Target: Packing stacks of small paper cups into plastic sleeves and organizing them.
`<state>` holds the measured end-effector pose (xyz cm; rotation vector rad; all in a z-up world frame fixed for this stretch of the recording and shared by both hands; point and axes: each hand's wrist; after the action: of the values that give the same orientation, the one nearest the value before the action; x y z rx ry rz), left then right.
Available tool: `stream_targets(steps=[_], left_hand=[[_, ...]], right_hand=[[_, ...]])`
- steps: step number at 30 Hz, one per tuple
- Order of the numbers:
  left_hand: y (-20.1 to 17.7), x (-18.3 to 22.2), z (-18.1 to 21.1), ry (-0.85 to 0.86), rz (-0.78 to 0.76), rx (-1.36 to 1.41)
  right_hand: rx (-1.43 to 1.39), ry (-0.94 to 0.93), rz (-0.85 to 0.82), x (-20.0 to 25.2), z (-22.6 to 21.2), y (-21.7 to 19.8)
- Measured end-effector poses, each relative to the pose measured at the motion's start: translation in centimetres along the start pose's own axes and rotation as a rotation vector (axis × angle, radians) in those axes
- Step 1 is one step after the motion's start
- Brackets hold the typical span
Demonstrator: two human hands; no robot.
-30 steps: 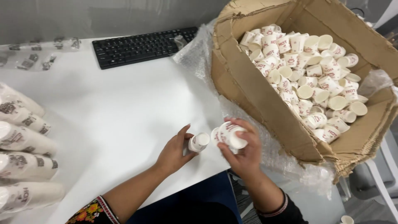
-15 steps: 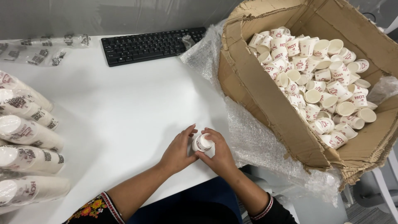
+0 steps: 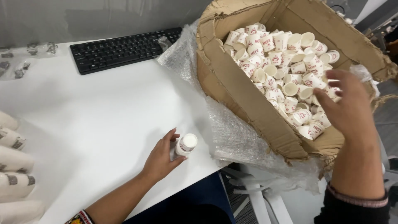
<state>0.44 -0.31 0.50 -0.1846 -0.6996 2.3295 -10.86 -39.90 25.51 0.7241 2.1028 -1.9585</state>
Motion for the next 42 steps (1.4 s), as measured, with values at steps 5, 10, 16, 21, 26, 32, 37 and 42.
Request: stream_targets(steps=[5, 10, 16, 21, 26, 32, 37, 42], left_hand=[[0.1, -0.3, 0.0, -0.022, -0.002, -0.029], [0.1, -0.3, 0.0, -0.029, 0.022, -0.025], [0.1, -0.4, 0.1, -0.051, 0.003, -0.038], [0.4, -0.3, -0.2, -0.007, 0.027, -0.046], [0.4, -0.1, -0.2, 0.007, 0.068, -0.042], [-0.2, 0.2, 0.1, 0.115, 0.087, -0.049], [-0.1, 0.1, 0.0, 0.16, 0.081, -0.02], [-0.3, 0.3, 0.0, 0.169, 0.088, -0.007]], right_hand=[[0.153, 0.334, -1.013, -3.3, 10.8, 8.6], [0.125, 0.479, -1.156, -2.1, 9.0, 8.5], [0.522, 0.151, -1.014, 0.5, 10.8, 9.0], [0.136, 0.208, -0.512, 0.7, 4.8, 1.7], [-0.282, 0.262, 0.039, 4.6, -7.1, -1.1], [-0.36, -0.116, 0.048, 8.4, -15.6, 6.5], [-0.437, -0.379, -0.234, 7.6, -20.0, 11.6], [-0.418, -0.334, -0.442, 7.8, -21.3, 14.1]])
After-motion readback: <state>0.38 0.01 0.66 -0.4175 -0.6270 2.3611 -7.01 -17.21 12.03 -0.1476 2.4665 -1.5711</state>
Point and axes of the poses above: each hand's wrist, its own x-axis away from the middle knuckle, its own y-axis out of the palm, z = x × y, and after that the axes turned 3 degrees about -z, right-handed
